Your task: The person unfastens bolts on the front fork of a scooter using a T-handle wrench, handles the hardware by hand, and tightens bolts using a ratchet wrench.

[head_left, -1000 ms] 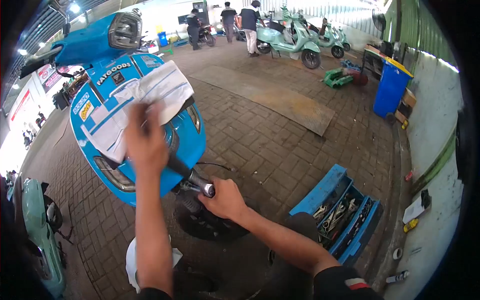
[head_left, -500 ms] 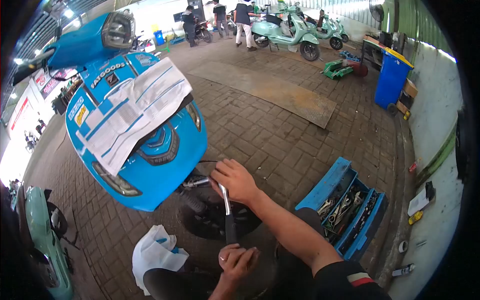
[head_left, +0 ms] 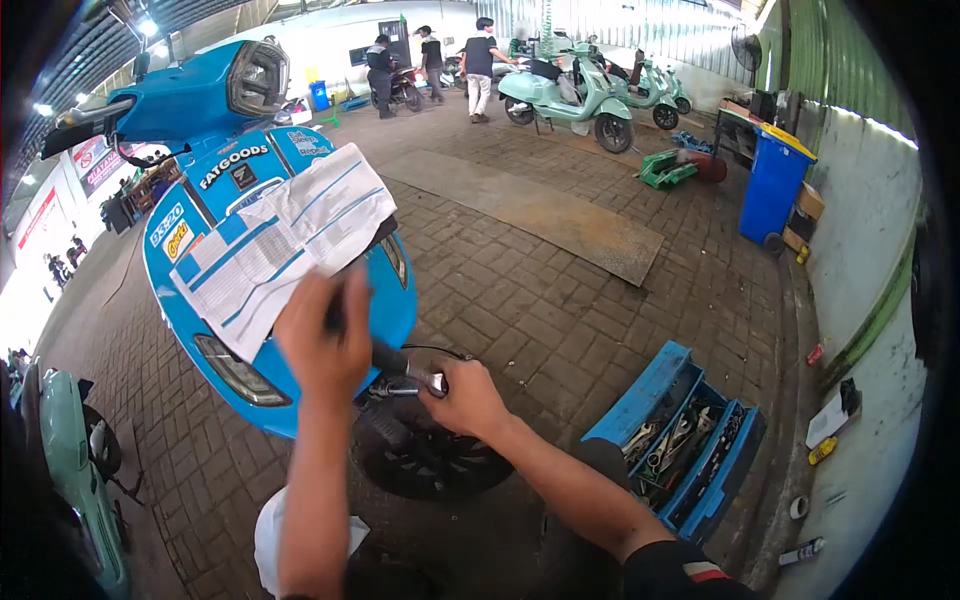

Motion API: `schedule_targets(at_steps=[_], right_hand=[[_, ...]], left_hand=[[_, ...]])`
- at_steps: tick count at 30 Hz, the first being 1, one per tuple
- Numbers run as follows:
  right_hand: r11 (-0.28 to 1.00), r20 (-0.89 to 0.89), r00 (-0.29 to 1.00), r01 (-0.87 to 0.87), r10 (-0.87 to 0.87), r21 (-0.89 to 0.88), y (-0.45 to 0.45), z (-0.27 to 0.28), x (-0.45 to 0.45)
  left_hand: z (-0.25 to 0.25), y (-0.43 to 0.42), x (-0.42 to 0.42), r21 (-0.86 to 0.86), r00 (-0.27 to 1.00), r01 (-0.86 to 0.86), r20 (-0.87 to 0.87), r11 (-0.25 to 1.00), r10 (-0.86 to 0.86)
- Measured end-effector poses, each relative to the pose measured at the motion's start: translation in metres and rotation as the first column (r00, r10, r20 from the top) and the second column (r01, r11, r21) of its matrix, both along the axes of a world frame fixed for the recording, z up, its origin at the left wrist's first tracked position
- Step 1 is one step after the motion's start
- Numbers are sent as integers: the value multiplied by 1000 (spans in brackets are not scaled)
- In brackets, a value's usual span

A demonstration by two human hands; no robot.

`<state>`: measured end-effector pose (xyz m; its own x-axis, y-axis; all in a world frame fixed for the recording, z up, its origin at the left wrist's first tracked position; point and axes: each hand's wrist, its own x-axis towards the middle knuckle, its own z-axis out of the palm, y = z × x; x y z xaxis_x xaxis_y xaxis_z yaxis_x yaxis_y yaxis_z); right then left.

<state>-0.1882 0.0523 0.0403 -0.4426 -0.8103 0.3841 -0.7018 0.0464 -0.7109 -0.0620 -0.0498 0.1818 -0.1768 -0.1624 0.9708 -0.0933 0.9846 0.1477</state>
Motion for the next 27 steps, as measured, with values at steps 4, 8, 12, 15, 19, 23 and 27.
schedule_targets(at_steps=[4, 8, 12, 15, 19, 23, 27], right_hand=[[960, -368, 919, -217, 141, -176, -12, -6, -24], [895, -477, 866, -327, 154, -305, -12, -11, -17], [938, -318, 947, -149, 45, -312, -6, -14, -1], [991, -108, 985, 131, -133, -26, 2, -3, 23], [997, 94, 993, 74, -76, 22, 1, -2, 29], [995, 129, 989, 64, -73, 71, -2, -5, 12], [986, -223, 975, -28, -10, -167, -10, -6, -9]], left_hand=[[-119, 119, 61, 514, 886, 393, -433, 762, -164], [-225, 161, 91, 334, 980, 197, -66, 922, -185], [-144, 122, 80, 173, 966, 196, -203, 965, -160], [-64, 26, 69, 136, 956, -237, -142, 962, 256], [21, -51, -20, 107, 995, -58, -78, 993, 67], [-5, -7, -7, 224, 987, -62, -132, 972, 94], [-113, 113, 54, 555, 918, 205, -396, 806, 39]])
